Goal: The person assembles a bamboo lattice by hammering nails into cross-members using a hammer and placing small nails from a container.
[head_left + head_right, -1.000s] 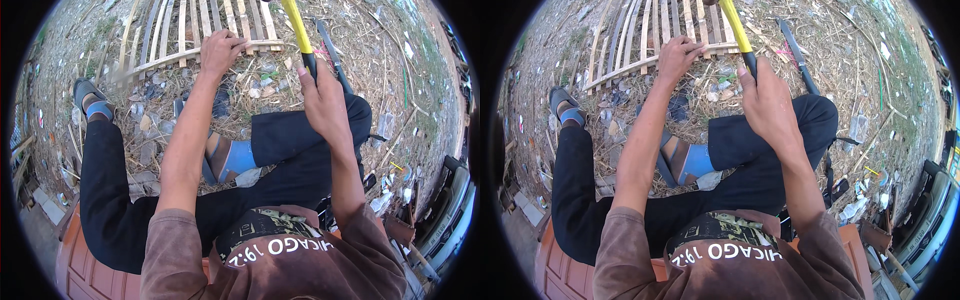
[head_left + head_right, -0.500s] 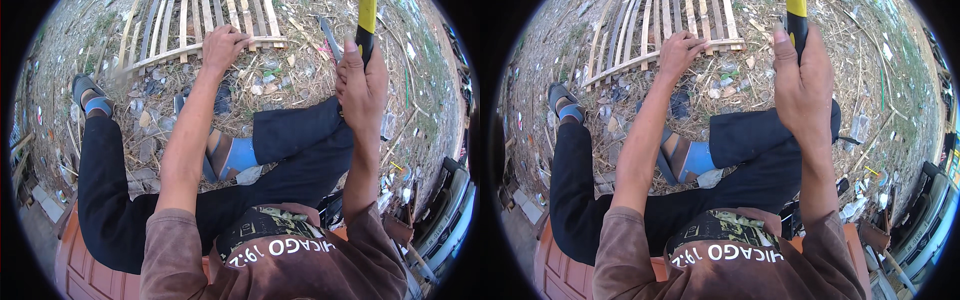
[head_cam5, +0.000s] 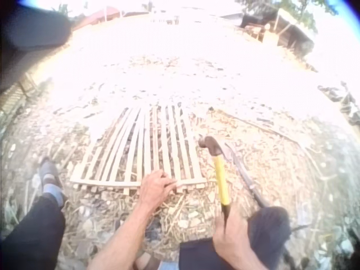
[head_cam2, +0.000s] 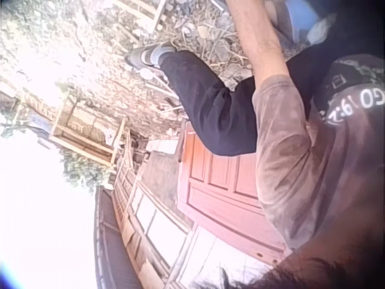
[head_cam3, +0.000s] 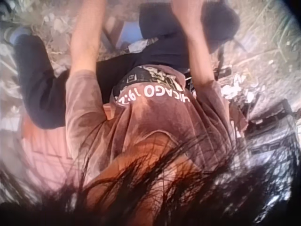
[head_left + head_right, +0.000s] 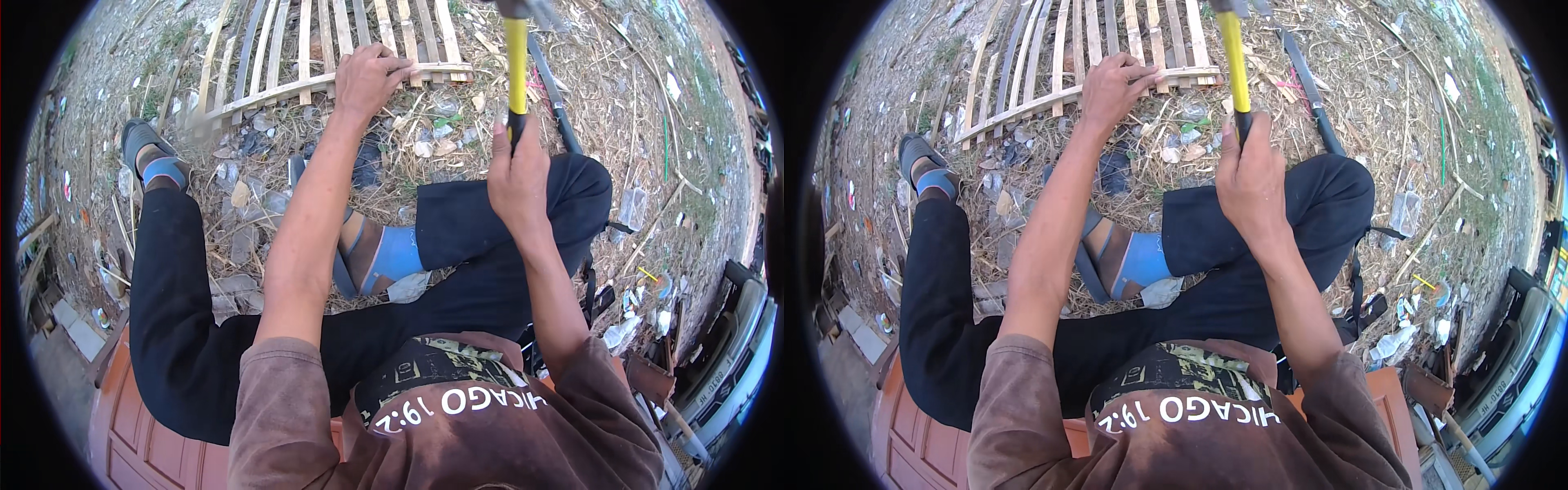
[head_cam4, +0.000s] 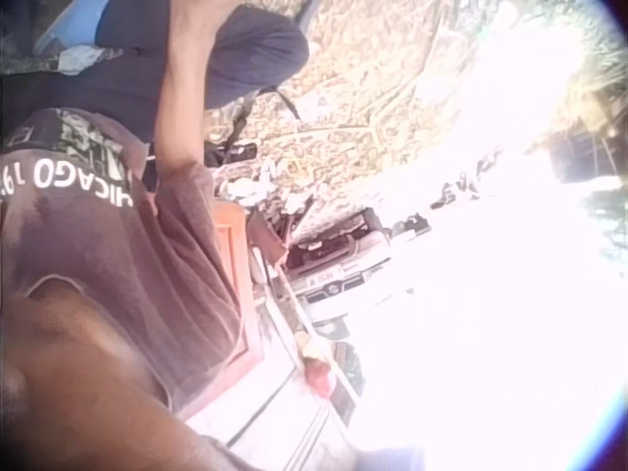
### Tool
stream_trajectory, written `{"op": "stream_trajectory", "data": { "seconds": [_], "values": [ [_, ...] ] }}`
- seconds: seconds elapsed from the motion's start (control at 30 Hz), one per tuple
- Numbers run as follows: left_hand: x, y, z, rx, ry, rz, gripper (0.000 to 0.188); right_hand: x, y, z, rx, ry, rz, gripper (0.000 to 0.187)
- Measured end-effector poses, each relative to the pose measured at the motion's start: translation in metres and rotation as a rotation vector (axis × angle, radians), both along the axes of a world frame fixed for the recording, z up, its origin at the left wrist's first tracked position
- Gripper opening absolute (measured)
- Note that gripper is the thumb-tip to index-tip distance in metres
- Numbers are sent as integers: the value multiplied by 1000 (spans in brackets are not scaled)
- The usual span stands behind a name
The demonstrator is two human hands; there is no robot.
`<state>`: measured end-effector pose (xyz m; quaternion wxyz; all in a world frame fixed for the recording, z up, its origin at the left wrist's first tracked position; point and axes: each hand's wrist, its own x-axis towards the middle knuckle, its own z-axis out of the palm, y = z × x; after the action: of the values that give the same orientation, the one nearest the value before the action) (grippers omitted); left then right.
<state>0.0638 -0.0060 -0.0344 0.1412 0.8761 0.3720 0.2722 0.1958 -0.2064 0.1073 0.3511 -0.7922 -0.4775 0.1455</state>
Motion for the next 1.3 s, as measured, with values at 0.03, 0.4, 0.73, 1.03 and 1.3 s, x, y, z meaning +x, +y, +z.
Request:
{"op": "stream_trajectory", "data": {
  "seconds": [0.03,0.4,0.73,1.03,1.3],
  "values": [
    [4,0,2,5,-8,-5,23,9,-10,-32,-281,-35,100,20],
    [-3,2,-4,29,14,-7,21,-1,-7,-31,-158,-6,3,23],
    [-18,4,4,-104,-62,-26,18,1,7,25,61,484,-104,27],
    [-6,0,3,-85,44,35,18,9,14,23,-278,35,-12,33],
    [-50,-9,9,12,71,49,33,7,0,-57,-438,-237,86,34]
  ]
}}
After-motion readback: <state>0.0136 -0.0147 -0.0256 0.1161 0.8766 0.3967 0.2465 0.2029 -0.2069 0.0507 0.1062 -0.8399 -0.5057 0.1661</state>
